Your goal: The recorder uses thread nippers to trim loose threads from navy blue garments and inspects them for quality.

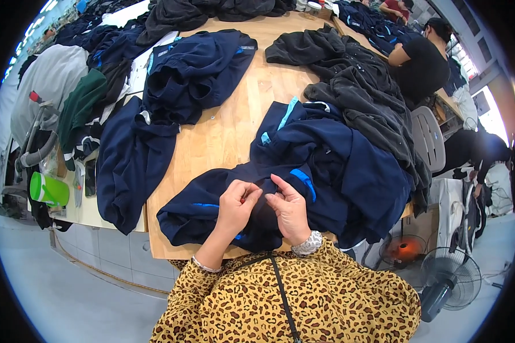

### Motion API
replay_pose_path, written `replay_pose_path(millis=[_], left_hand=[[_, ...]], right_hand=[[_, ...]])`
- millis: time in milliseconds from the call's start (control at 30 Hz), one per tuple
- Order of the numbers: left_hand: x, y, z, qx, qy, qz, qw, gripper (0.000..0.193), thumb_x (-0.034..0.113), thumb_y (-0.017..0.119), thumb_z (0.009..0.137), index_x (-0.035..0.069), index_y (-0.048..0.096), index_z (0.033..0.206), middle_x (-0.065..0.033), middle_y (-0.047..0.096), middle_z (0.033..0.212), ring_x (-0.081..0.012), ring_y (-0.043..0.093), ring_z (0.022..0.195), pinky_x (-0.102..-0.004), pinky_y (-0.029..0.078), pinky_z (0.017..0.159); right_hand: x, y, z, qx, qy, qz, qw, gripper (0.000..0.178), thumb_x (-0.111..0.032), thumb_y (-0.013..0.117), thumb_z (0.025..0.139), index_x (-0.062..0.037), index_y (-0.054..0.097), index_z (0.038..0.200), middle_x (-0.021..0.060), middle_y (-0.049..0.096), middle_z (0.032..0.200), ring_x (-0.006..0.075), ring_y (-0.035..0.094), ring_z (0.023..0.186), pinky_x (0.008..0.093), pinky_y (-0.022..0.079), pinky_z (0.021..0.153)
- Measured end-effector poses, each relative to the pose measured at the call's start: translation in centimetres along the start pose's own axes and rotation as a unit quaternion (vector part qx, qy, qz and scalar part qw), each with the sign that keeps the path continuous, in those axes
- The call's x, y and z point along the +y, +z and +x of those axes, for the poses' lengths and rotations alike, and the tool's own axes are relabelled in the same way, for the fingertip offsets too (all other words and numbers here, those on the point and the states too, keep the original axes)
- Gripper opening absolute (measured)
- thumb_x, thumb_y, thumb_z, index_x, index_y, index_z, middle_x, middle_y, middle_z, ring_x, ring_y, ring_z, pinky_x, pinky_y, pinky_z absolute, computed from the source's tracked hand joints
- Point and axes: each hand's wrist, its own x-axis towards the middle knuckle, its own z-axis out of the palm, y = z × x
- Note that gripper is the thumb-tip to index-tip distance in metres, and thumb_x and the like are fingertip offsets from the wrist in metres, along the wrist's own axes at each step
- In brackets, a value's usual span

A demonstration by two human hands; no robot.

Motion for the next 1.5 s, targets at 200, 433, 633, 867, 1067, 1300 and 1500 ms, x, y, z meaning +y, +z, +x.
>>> replay_pose_path(millis=[200, 433, 633, 867, 1067, 1300, 1500], left_hand=[[-1.6, -0.5, 0.3, 0.022, -0.172, -0.136, 0.975, 0.008, 0.007, 0.064, 0.085, 0.001, 0.06, 0.081, 0.004, 0.056, 0.073, -0.0024, 0.045, 0.062, -0.0178, 0.039, 0.055], [1.5, -2.9, 2.4, -0.172, -0.202, -0.249, 0.932, 0.039, 0.006, 0.064, 0.084, 0.002, 0.053, 0.121, 0.0049, 0.051, 0.07, -0.0015, 0.039, 0.052, -0.0163, 0.03, 0.045], [-0.3, -1.7, 3.0, -0.157, -0.252, -0.274, 0.915, 0.033, 0.001, 0.065, 0.08, 0.002, 0.056, 0.112, 0.0041, 0.051, 0.069, -0.0015, 0.04, 0.049, -0.0158, 0.03, 0.043], [-1.8, 0.7, 2.7, -0.108, -0.191, -0.189, 0.957, 0.031, 0.005, 0.068, 0.079, 0.001, 0.058, 0.109, -0.003, 0.059, 0.088, -0.0085, 0.055, 0.073, -0.0211, 0.047, 0.063], [0.0, -2.1, 0.5, -0.014, -0.142, -0.036, 0.989, 0.046, 0.012, 0.067, 0.083, 0.0, 0.05, 0.125, -0.0028, 0.056, 0.1, -0.0062, 0.05, 0.079, -0.019, 0.044, 0.07], [2.7, -2.8, -1.8, -0.023, -0.005, 0.098, 0.995, 0.039, 0.01, 0.068, 0.081, 0.002, 0.058, 0.118, -0.0107, 0.059, 0.099, -0.016, 0.058, 0.078, -0.0239, 0.047, 0.071], [3.4, -1.9, -1.8, 0.081, 0.081, 0.167, 0.979, 0.037, 0.011, 0.072, 0.077, 0.003, 0.06, 0.111, -0.0123, 0.06, 0.091, -0.0207, 0.062, 0.064, -0.0281, 0.051, 0.057]], right_hand=[[-0.6, -0.2, -0.1, -0.004, 0.021, 0.002, 1.0, 0.05, 0.007, 0.06, 0.083, 0.0025, 0.046, 0.131, 0.0029, 0.061, 0.097, 0.0058, 0.057, 0.085, 0.0182, 0.047, 0.08], [-2.8, -1.1, 0.6, -0.184, 0.046, -0.137, 0.972, 0.071, 0.007, 0.064, 0.079, -0.0055, 0.034, 0.142, 0.0015, 0.051, 0.121, 0.0079, 0.053, 0.098, 0.0217, 0.044, 0.087], [-3.5, -0.9, 0.3, -0.157, 0.087, -0.094, 0.979, 0.046, 0.006, 0.065, 0.079, -0.0022, 0.052, 0.123, 0.001, 0.056, 0.109, 0.0065, 0.055, 0.089, 0.019, 0.046, 0.08], [-3.0, 0.0, -0.1, -0.078, 0.151, -0.047, 0.984, 0.027, 0.002, 0.064, 0.083, 0.0, 0.063, 0.109, 0.0021, 0.064, 0.094, 0.0055, 0.058, 0.082, 0.018, 0.048, 0.073], [-2.2, 0.5, 0.3, -0.013, 0.099, 0.025, 0.995, 0.029, -0.003, 0.061, 0.087, -0.0012, 0.061, 0.116, 0.0035, 0.064, 0.102, 0.0086, 0.059, 0.086, 0.0235, 0.048, 0.078], [-1.9, 1.9, 0.6, 0.001, 0.119, 0.082, 0.99, 0.033, -0.002, 0.059, 0.087, -0.003, 0.058, 0.121, 0.0025, 0.064, 0.097, 0.0109, 0.059, 0.088, 0.0274, 0.047, 0.084], [-1.6, 2.0, 0.6, 0.006, 0.097, 0.082, 0.992, 0.037, -0.001, 0.058, 0.088, -0.0023, 0.054, 0.125, 0.005, 0.064, 0.097, 0.0126, 0.06, 0.089, 0.0292, 0.047, 0.085]])
